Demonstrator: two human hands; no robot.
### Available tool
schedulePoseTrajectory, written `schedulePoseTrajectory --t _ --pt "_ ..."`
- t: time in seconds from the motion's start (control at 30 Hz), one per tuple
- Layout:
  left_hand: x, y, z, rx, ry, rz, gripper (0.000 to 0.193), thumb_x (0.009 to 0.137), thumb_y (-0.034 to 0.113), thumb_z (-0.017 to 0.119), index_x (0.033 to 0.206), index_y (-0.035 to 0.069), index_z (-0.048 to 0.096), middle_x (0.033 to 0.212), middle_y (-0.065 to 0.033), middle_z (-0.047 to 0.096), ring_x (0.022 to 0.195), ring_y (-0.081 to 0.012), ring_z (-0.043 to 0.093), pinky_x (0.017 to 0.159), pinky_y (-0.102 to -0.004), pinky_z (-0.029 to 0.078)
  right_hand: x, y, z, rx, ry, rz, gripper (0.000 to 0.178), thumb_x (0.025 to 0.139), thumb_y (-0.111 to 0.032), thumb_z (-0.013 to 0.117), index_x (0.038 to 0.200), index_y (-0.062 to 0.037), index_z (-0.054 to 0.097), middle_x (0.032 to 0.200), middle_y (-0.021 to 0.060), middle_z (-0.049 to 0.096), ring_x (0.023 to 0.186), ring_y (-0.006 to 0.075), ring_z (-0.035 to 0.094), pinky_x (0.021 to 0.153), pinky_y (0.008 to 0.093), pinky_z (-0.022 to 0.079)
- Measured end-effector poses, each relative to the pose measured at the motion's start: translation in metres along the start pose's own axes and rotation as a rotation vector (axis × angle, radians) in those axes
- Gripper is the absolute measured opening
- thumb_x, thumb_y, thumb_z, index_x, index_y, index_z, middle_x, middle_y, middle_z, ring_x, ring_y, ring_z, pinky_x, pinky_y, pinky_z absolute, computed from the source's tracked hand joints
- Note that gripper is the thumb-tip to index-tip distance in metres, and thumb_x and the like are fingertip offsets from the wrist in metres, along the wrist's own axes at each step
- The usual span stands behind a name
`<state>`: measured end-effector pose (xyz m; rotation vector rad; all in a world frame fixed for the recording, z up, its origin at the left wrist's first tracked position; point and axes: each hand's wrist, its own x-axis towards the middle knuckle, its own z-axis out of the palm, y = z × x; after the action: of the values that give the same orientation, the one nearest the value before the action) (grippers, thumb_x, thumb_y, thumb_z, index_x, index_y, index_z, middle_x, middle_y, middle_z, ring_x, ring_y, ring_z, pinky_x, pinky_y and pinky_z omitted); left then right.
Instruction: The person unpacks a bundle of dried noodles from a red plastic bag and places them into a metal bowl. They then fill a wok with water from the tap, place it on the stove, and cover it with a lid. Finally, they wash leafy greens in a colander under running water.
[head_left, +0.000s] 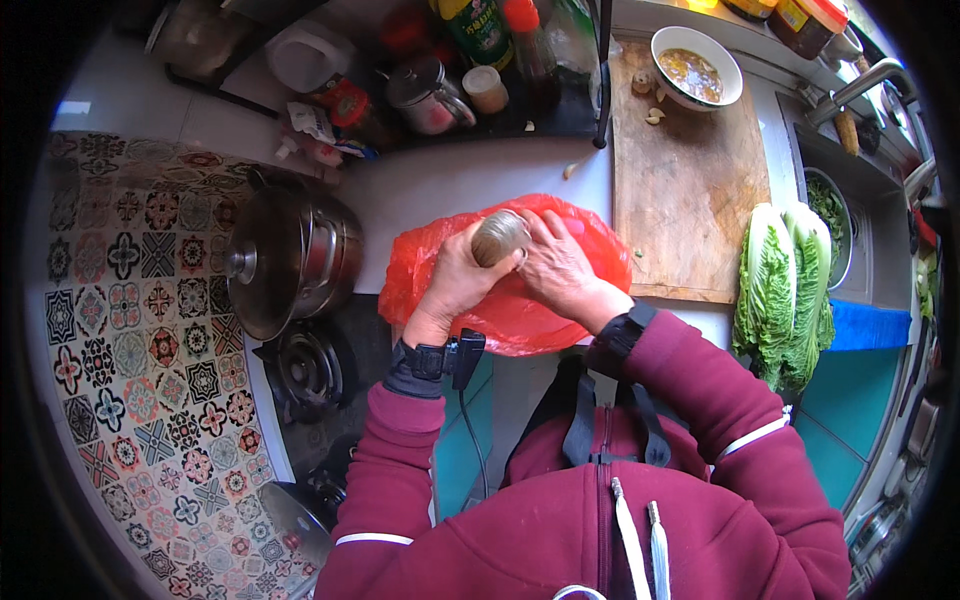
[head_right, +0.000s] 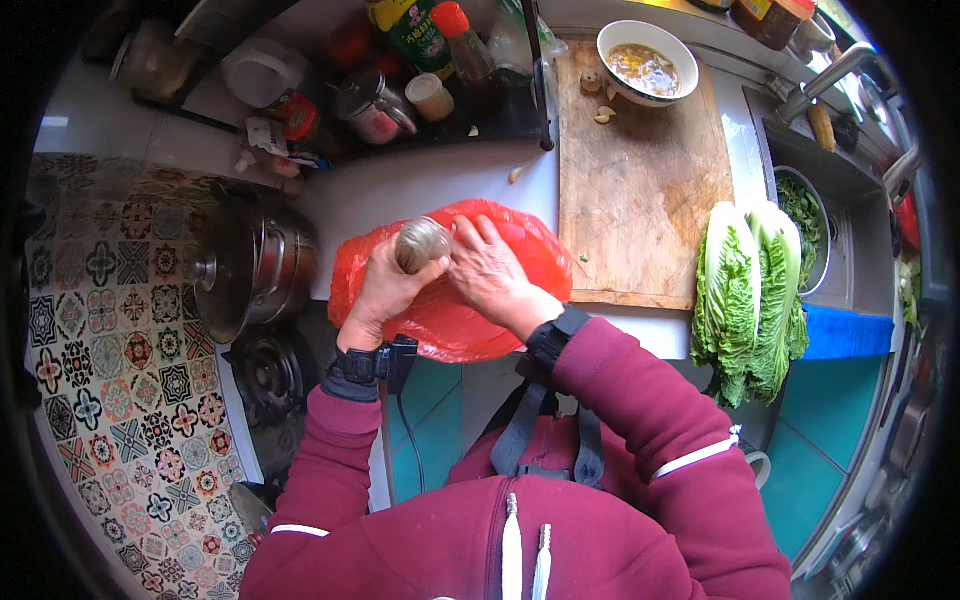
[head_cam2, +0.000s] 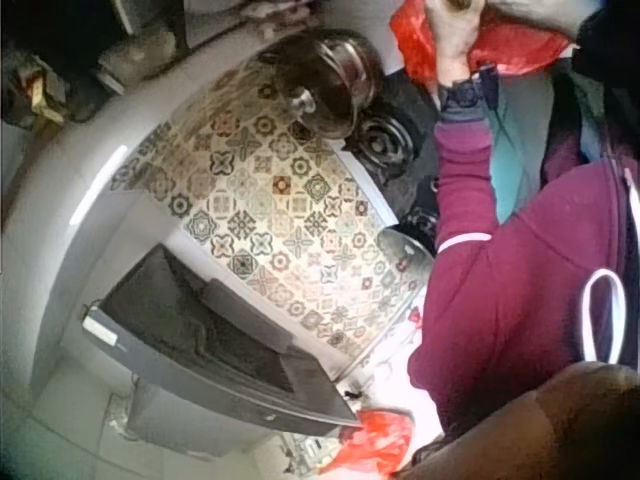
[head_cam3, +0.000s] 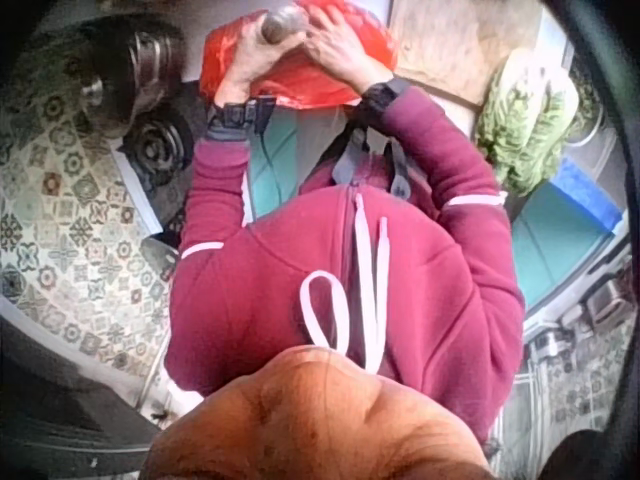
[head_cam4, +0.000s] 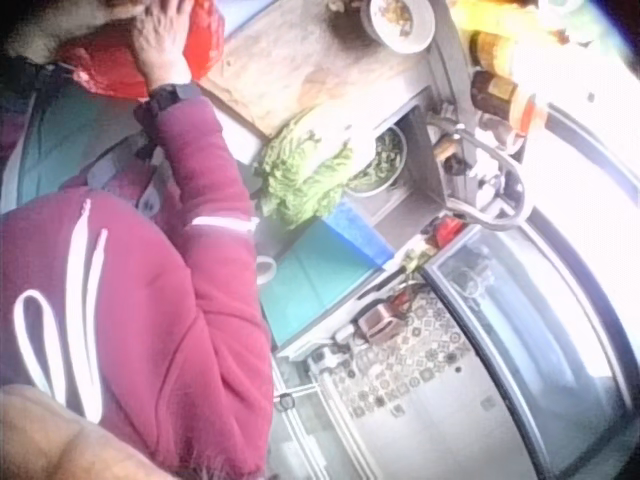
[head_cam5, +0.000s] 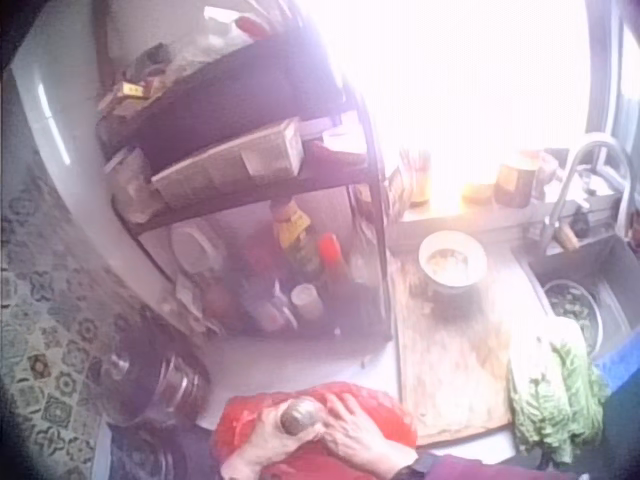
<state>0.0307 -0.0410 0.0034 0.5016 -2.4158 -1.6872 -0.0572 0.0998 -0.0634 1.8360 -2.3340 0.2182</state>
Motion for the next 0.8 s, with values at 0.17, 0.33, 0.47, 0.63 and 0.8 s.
schedulePoseTrajectory --t 0.17,0.33,0.47,0.63,0.8 --pt "0.009 0.002 0.002 -0.165 0.154 0.046 0.014 0.081 0.007 0.073 0.092 0.002 0.065 0.082 -0.0009 0.066 0.074 -0.0082 0.059 0.066 -0.0249 0.048 0.031 -0.012 0.032 0.125 0.258 0.014 0.032 0.083 -0.03 0.053 0.102 -0.0083 0.066 0.115 0.0084 0.058 0.119 0.0311 0.046 0.109 0.0462 0.027" --pt "0.014 0.013 0.008 -0.352 0.06 -0.058 0.015 0.079 0.008 0.075 0.089 0.001 0.066 0.079 0.0 0.066 0.074 -0.0081 0.06 0.066 -0.0258 0.05 0.021 -0.002 0.056 0.19 0.178 0.065 0.031 0.078 -0.029 0.06 0.102 -0.0082 0.057 0.103 0.0073 0.055 0.106 0.0264 0.049 0.099 0.0429 0.034" --pt "-0.002 0.029 -0.022 -0.445 0.038 0.132 0.016 0.08 0.005 0.072 0.091 0.003 0.061 0.08 0.0012 0.061 0.071 -0.0078 0.056 0.064 -0.0245 0.046 0.021 0.001 0.058 0.256 0.063 0.108 0.04 0.075 -0.027 0.063 0.107 -0.0069 0.051 0.105 0.008 0.053 0.103 0.0254 0.05 0.096 0.0388 0.035" --pt "-0.017 0.067 -0.03 -0.463 0.028 0.29 0.034 0.085 0.018 0.072 0.085 0.012 0.039 0.064 0.0021 0.039 0.05 -0.0088 0.035 0.052 -0.0243 0.033 0.028 0.0 0.057 0.2 0.039 0.127 0.026 0.081 -0.019 0.054 0.103 -0.0058 0.052 0.103 0.0095 0.054 0.102 0.0258 0.05 0.093 0.0373 0.036" --pt "-0.011 0.114 -0.064 -0.741 0.068 0.651 0.034 0.085 0.023 0.073 0.089 0.015 0.04 0.062 0.0067 0.037 0.048 -0.0065 0.033 0.051 -0.0231 0.031 0.023 -0.005 0.058 0.27 0.126 0.108 0.025 0.083 -0.015 0.049 0.106 -0.0056 0.051 0.105 0.011 0.054 0.104 0.0274 0.05 0.094 0.0389 0.036"
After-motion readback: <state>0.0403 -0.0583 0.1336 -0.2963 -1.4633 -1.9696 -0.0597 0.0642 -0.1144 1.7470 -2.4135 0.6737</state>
